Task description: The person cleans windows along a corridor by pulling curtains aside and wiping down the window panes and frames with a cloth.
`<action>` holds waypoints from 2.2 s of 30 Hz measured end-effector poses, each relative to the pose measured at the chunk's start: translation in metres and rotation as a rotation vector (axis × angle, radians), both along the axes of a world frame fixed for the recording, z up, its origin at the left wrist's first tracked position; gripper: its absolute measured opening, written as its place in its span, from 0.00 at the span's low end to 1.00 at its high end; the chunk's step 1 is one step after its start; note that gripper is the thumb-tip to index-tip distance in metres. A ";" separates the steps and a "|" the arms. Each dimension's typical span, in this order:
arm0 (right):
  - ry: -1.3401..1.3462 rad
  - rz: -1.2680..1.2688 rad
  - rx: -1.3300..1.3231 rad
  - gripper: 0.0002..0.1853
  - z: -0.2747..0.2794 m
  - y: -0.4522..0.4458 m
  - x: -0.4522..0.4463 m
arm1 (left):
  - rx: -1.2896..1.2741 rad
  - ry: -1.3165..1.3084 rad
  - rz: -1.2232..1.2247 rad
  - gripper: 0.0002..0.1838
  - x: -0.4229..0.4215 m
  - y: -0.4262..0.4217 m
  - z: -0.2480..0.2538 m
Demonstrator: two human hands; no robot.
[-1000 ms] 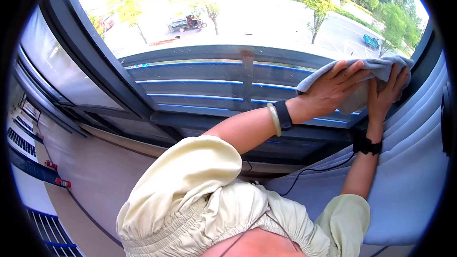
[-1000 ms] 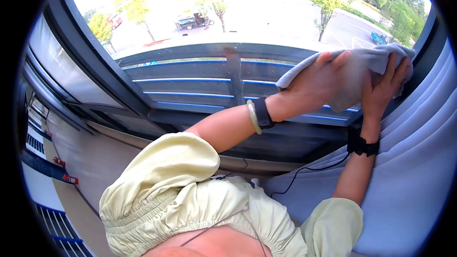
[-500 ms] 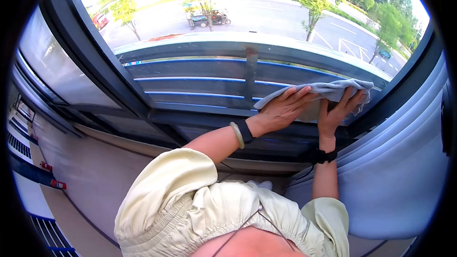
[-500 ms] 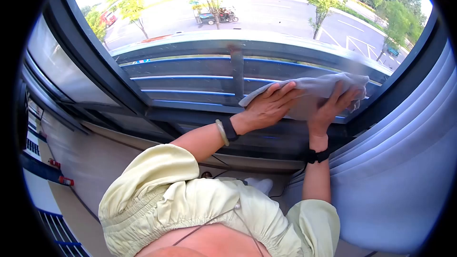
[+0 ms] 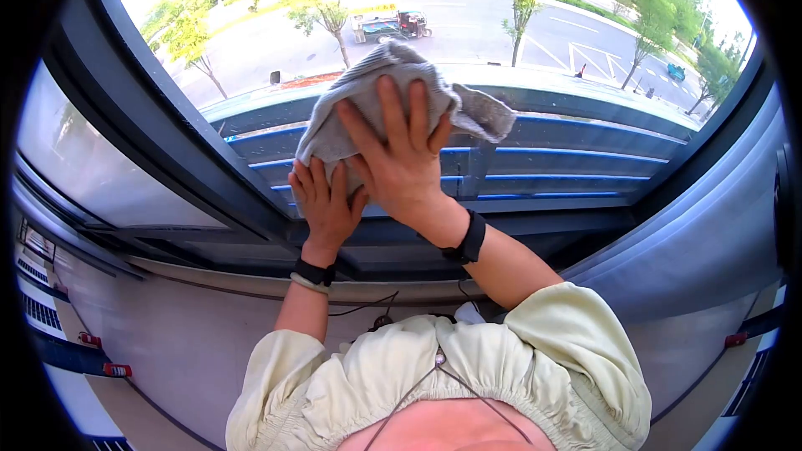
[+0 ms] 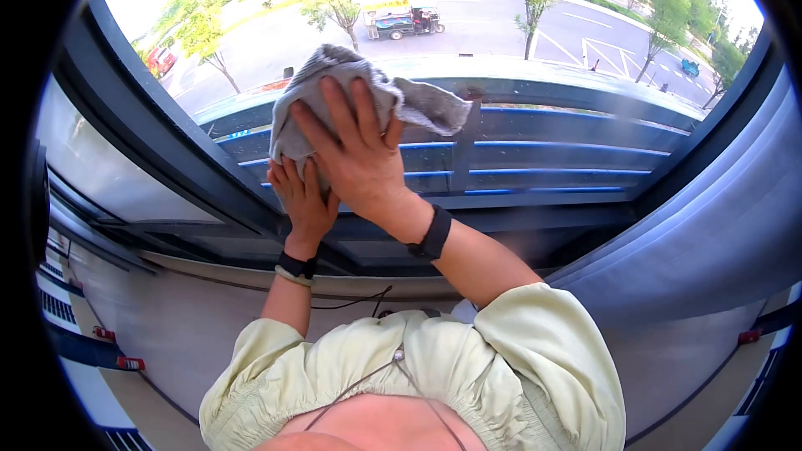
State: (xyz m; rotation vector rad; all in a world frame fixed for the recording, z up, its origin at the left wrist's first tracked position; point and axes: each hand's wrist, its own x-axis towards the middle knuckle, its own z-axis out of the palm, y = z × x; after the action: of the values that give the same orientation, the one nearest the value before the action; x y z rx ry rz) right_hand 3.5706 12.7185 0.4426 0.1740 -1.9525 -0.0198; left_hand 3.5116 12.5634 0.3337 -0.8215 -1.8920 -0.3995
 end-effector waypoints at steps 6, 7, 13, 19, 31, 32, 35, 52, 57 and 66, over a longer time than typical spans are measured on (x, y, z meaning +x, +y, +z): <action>-0.092 0.206 0.025 0.30 -0.025 -0.055 -0.015 | 0.085 -0.169 0.115 0.39 0.002 -0.036 -0.037; -0.138 0.244 0.030 0.31 -0.032 -0.052 -0.013 | 0.105 -0.206 0.096 0.40 0.009 -0.030 -0.039; -0.133 0.188 0.115 0.30 -0.078 0.042 0.023 | 0.098 -0.361 -0.103 0.37 0.051 0.047 -0.061; -0.129 -0.117 -0.021 0.29 -0.094 0.182 0.099 | -0.130 -0.294 -0.281 0.34 0.092 0.153 -0.044; 0.100 -0.255 -0.581 0.45 -0.109 0.358 0.189 | -0.471 -0.067 -0.643 0.29 0.150 0.342 0.039; 0.120 -0.237 -0.664 0.45 -0.119 0.360 0.188 | -0.506 -0.064 -0.656 0.29 0.151 0.346 0.037; 0.184 -0.233 -0.807 0.42 -0.149 0.340 0.180 | -0.547 -0.059 -0.700 0.28 0.146 0.340 0.023; -0.100 0.020 -0.613 0.27 -0.113 0.031 0.074 | -0.391 -0.161 -0.188 0.23 0.044 0.017 0.005; -0.233 0.222 -0.410 0.23 -0.095 -0.070 0.024 | -0.263 -0.145 0.068 0.22 0.009 -0.082 0.005; -0.543 0.267 -0.167 0.16 -0.164 -0.090 0.018 | -0.225 -0.384 0.085 0.27 0.031 -0.123 -0.085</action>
State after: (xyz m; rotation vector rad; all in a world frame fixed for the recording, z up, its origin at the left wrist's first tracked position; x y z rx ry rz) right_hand 3.5885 12.6288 0.2782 0.3562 -2.4402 0.4020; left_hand 3.5426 12.4407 0.2487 -0.8516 -2.3538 -0.3103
